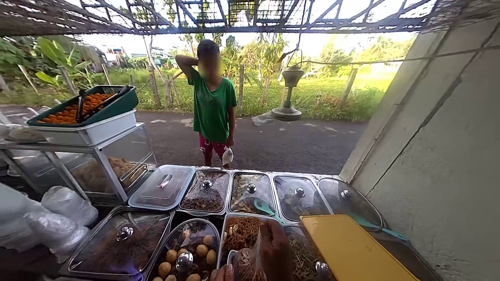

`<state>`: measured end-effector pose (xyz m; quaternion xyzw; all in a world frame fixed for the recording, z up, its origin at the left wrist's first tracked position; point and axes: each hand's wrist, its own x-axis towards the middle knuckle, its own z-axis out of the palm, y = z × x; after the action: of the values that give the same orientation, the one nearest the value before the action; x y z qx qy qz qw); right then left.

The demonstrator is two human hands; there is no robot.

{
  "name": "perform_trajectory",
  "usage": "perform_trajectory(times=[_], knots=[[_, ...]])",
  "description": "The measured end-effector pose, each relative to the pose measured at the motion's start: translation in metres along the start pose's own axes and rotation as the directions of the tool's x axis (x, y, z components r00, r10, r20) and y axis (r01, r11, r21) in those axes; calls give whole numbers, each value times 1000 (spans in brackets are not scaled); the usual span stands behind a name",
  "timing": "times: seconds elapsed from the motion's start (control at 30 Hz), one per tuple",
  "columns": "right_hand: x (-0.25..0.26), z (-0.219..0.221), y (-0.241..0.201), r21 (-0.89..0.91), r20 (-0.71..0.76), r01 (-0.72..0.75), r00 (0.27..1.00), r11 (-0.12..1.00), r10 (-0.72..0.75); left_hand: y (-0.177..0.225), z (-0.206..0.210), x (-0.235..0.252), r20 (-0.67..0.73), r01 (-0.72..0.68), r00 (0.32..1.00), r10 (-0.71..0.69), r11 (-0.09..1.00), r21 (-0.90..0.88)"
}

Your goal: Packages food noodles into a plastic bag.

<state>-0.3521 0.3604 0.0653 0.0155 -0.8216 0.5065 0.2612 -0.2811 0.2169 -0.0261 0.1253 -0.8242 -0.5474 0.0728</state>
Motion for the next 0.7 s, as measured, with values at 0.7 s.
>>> perform_trajectory(times=[0.7], knots=[[25, -46, -11, -227, 346, 200, 931, 953, -113, -43, -140, -125, -202, -33, 979, 27, 999, -29]])
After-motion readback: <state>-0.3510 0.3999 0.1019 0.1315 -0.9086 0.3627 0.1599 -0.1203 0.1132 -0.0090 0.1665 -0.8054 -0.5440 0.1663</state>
